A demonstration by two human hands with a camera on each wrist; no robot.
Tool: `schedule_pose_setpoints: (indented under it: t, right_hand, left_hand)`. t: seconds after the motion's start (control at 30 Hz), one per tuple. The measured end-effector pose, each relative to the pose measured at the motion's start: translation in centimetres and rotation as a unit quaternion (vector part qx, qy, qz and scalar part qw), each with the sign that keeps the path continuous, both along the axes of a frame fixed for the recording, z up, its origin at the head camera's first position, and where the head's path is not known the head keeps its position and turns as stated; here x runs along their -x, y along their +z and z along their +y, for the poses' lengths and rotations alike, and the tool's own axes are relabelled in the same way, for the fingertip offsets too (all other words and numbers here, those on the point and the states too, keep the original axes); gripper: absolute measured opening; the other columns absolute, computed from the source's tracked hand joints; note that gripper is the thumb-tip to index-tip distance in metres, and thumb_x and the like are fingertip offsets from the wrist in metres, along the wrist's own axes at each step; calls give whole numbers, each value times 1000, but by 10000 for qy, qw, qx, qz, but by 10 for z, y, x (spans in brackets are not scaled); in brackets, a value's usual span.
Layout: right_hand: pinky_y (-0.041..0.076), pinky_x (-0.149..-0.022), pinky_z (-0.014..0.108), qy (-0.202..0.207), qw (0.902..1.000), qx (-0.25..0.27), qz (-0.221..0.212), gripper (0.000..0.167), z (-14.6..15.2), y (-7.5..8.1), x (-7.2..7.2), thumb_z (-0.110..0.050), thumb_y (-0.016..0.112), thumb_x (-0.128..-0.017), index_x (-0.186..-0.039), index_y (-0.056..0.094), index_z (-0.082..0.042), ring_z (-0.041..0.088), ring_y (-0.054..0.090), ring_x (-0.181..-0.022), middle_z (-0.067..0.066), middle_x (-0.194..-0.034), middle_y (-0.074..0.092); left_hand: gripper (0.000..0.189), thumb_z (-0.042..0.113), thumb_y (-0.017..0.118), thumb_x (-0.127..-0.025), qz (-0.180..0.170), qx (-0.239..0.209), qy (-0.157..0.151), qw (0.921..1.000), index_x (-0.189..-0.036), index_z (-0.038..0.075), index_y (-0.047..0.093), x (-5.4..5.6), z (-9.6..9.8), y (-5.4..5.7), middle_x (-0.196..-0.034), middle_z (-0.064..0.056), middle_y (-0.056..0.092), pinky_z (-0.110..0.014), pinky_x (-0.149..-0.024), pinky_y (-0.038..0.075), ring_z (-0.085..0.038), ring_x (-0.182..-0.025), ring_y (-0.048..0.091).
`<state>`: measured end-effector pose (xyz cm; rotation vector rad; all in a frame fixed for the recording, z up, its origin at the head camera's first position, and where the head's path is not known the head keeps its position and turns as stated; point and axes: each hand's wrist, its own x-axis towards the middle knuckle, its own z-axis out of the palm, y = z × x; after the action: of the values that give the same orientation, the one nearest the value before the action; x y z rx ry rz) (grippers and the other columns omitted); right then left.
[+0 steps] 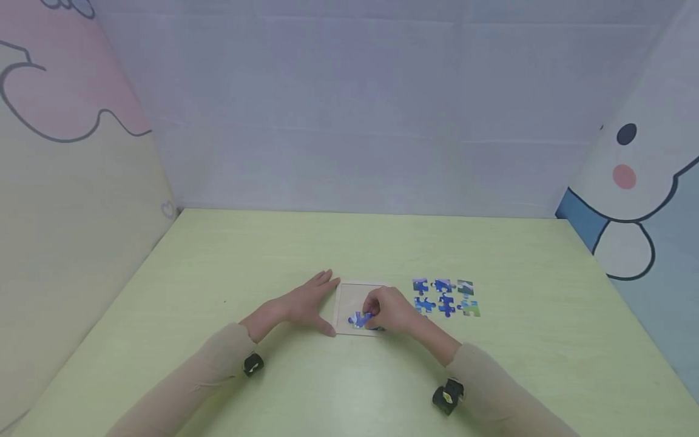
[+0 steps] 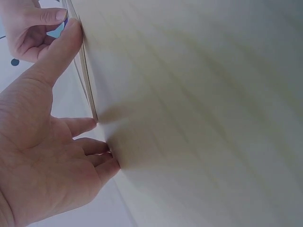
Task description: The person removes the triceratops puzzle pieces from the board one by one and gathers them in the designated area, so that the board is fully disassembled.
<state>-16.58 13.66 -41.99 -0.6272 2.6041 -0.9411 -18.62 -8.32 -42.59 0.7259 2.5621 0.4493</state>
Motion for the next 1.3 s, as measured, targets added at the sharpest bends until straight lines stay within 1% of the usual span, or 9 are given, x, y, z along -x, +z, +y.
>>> schedule_pose_setpoints:
  t: [0.17,0.27,0.47,0.6,0.77,0.93,1.3]
  right_hand:
    - [46,-61,20,-79,9997,0,249,16,0,-3,-4,-4,77,-68,-79,66,-9,8,52,-66,-5,-72,61]
    - [48,-63,21,-108,9991,30,403,16,0,-4,-6,-4,77,-67,-80,67,-8,8,55,-68,-3,-74,63]
    - [52,-68,23,9,9978,234,617,17,2,-5,-9,-2,76,-68,-83,68,-6,10,60,-74,0,-80,66]
    - [51,-66,21,96,9964,446,714,16,4,-6,-10,0,74,-69,-83,68,-5,11,60,-73,1,-80,65]
    - [51,-65,17,307,9946,735,658,15,8,-7,-9,6,67,-71,-84,68,-3,12,62,-73,4,-81,66]
    - [51,-66,18,483,9937,883,499,15,12,-5,-6,8,63,-75,-85,68,-2,13,62,-74,5,-81,67]
    - [51,-67,20,352,9942,1014,110,13,17,-2,-5,5,62,-79,-87,69,-2,13,61,-76,5,-84,67]
  left_hand:
    - [108,52,75,-65,-7,5,32,10000,-146,9,18,-2,1,4,-151,-15,4,-42,-111,14,-27,-139,0]
    - [107,51,76,-65,-27,-16,49,10000,-146,10,18,-2,1,6,-151,-15,5,-42,-111,14,-27,-139,0]
    - [107,52,75,-65,-55,-3,68,10000,-146,10,18,-2,1,5,-151,-14,4,-41,-111,13,-27,-139,0]
    - [108,52,75,-65,-51,11,61,10000,-146,10,17,-2,1,5,-151,-14,3,-41,-111,12,-27,-139,0]
    - [108,52,75,-65,-39,35,64,10000,-146,10,18,-3,2,6,-151,-15,4,-41,-111,13,-27,-139,0]
    - [108,51,76,-64,-45,26,89,9999,-146,10,18,-3,2,5,-151,-14,4,-42,-111,14,-27,-139,0]
    - [107,51,76,-65,-27,5,46,10000,-145,9,18,-2,2,4,-151,-15,4,-41,-111,13,-27,-139,0]
